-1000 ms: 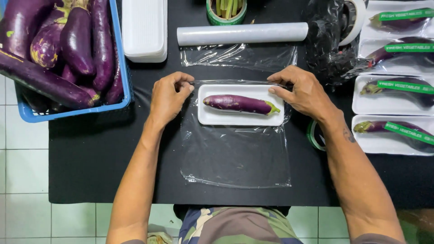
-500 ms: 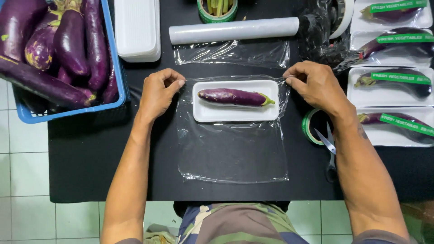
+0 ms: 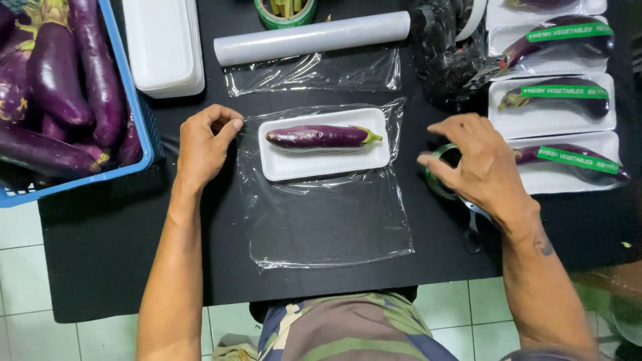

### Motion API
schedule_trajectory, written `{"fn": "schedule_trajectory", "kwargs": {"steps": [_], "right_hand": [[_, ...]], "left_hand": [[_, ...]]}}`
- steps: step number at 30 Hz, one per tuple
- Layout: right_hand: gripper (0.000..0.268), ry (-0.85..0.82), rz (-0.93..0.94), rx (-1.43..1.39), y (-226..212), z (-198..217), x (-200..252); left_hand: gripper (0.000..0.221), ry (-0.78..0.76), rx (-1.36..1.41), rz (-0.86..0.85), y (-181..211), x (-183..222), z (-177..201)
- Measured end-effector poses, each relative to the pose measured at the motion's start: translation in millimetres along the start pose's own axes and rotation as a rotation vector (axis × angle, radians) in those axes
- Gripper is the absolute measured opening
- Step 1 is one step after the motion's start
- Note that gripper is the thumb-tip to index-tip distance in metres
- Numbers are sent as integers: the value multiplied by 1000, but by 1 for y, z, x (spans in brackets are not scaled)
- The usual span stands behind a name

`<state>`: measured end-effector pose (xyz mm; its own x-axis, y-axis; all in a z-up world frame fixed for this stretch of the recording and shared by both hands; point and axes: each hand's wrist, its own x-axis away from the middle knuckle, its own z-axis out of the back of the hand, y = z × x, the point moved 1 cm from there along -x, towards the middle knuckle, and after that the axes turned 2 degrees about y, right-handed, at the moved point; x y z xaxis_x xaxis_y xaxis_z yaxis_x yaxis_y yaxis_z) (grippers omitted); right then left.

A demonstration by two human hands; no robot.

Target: The person places an eggplant onto a foam tray, covers it with plastic wrap from a roll, and cuts the wrap using scissors.

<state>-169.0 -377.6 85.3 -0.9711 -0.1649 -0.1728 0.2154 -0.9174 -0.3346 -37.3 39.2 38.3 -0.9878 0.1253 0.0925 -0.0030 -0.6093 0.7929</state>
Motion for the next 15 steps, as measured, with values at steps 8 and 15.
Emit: {"fn": "schedule_trajectory", "kwargs": {"steps": [8, 15], "right_hand": [[61, -32, -30, 220, 0, -15, 41], [15, -98, -621, -30, -57, -28, 83]], "left_hand": [[13, 121, -105, -200, 11, 2, -6], [21, 104, -224, -681, 105, -10, -91]]}}
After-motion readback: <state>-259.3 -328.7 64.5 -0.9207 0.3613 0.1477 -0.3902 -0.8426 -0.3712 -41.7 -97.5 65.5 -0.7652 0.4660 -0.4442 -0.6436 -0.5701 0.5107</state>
